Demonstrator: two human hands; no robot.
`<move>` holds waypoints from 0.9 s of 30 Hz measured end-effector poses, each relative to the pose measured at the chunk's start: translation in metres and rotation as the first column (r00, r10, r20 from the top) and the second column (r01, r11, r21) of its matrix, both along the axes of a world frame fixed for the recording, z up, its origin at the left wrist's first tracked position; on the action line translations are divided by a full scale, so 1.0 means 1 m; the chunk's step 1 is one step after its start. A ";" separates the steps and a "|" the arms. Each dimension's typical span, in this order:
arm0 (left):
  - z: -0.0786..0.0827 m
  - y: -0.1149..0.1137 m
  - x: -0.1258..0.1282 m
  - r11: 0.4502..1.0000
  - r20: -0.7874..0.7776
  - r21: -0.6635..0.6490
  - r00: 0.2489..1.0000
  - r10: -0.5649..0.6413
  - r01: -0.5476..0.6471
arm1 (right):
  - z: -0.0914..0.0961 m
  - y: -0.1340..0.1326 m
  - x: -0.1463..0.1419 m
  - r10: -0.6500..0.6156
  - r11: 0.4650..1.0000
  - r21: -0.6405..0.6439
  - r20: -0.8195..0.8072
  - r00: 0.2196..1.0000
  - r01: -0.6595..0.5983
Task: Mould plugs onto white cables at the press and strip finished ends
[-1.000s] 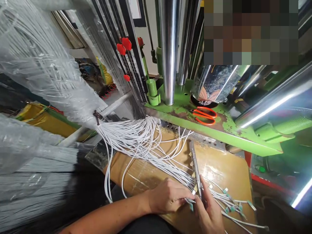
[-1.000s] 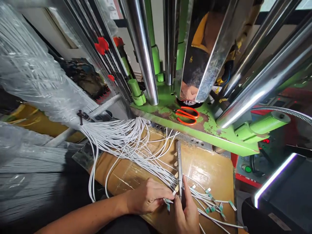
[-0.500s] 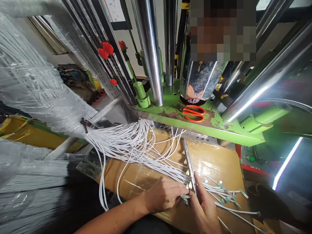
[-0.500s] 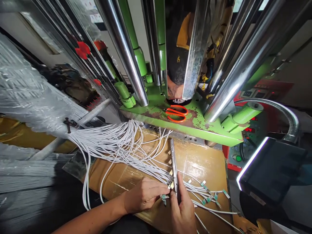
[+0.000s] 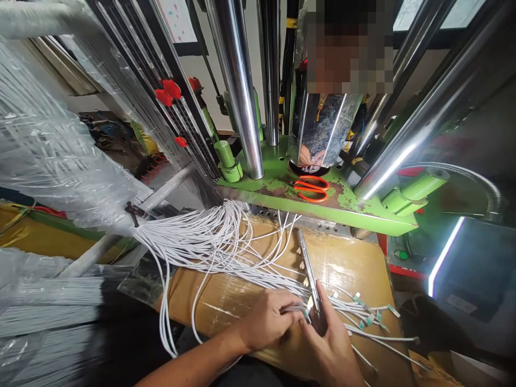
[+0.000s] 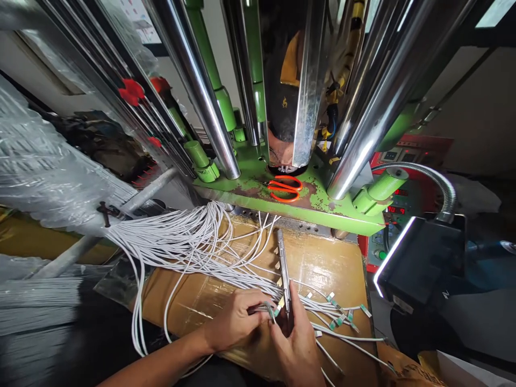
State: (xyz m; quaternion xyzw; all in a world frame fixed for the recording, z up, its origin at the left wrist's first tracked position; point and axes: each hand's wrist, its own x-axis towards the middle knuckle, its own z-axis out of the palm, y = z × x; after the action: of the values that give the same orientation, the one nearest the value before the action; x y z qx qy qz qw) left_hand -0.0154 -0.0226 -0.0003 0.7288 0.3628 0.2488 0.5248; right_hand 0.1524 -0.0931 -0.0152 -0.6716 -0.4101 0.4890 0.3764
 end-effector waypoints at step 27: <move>-0.009 0.033 -0.007 0.791 -0.010 0.592 0.983 -0.185 0.155 | -0.014 -0.004 0.002 -0.019 1.000 0.009 0.027 0.999 0.018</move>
State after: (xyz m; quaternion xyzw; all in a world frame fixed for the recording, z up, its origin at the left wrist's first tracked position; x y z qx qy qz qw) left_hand -0.0220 0.0103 -0.0095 0.8789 0.1879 0.3186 0.3012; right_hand 0.1544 -0.0966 -0.0295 -0.6803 -0.4112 0.4744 0.3783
